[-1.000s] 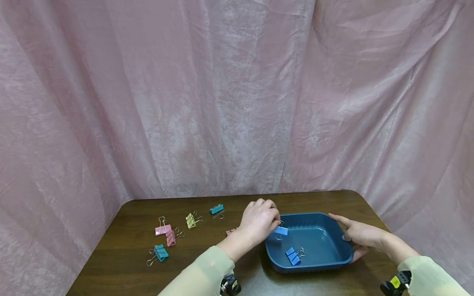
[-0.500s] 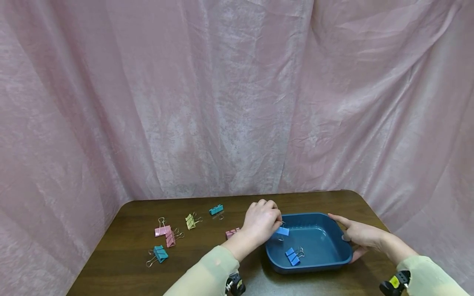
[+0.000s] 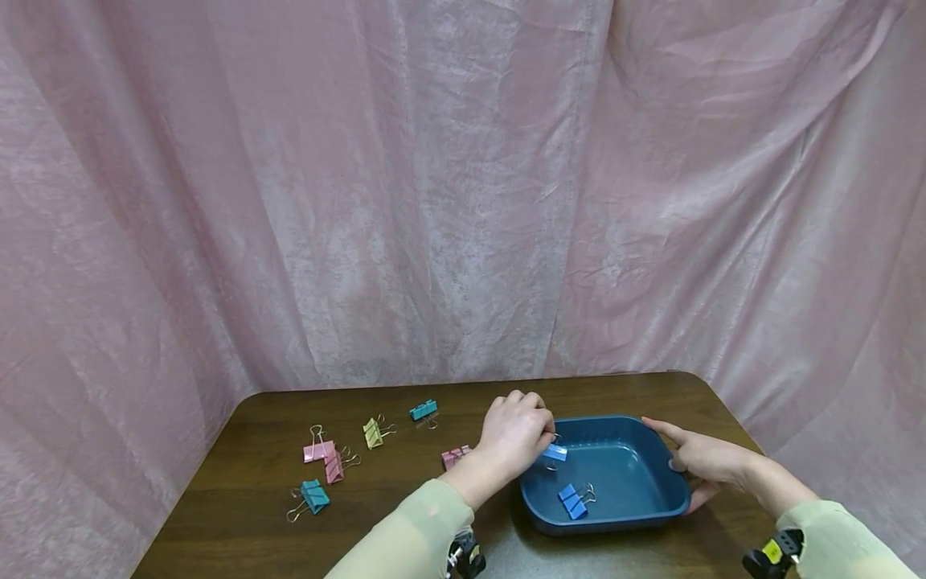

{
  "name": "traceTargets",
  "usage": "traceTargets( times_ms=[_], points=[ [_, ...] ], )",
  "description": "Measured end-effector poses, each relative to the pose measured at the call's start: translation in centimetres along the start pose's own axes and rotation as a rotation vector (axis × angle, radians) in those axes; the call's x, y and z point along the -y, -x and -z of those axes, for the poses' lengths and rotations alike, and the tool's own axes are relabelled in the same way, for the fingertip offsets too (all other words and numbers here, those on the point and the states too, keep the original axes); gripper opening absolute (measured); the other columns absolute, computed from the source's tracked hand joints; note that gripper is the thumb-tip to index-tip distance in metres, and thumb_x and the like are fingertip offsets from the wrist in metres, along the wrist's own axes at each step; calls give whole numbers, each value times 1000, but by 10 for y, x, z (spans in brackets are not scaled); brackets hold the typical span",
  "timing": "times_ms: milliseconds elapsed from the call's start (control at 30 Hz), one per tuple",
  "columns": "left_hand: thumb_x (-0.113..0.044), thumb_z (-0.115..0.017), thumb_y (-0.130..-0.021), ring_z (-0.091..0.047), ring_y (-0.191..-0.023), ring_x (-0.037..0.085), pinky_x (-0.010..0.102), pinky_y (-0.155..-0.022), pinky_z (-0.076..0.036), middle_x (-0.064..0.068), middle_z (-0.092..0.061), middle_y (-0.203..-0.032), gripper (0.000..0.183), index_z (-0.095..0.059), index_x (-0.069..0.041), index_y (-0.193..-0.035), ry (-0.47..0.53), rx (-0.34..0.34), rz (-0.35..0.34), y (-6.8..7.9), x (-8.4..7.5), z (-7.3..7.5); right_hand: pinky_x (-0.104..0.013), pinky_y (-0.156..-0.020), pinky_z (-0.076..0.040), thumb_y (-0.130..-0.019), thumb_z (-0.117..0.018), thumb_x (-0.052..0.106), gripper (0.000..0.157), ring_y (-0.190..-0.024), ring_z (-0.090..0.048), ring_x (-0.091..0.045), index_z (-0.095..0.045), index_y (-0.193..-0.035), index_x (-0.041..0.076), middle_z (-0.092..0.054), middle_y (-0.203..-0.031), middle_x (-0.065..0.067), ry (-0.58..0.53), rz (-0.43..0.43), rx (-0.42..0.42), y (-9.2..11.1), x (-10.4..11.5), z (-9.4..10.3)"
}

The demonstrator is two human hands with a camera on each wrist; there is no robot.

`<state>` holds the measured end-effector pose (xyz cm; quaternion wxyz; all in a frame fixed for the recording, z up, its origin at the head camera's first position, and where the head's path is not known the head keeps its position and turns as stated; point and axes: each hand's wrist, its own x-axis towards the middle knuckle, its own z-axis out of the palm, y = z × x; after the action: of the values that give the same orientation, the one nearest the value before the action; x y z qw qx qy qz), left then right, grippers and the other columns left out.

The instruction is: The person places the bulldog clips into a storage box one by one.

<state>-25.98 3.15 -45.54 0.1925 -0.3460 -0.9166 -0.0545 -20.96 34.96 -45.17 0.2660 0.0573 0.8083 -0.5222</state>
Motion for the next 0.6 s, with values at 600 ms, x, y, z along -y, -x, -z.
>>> traceTargets(
  times_ms=[600],
  points=[
    [-58,-71,-91,-58,-108,15,35,-91,-47,-9,-65,-117,48,-70,-33,-131,87,29,33,7,6,21,-53,-62,-60,-94,-41,-10,80,-90,-68,-41,-11,-164,15,-30,-136,-44,19,-7,-17,1,0,0]
  ],
)
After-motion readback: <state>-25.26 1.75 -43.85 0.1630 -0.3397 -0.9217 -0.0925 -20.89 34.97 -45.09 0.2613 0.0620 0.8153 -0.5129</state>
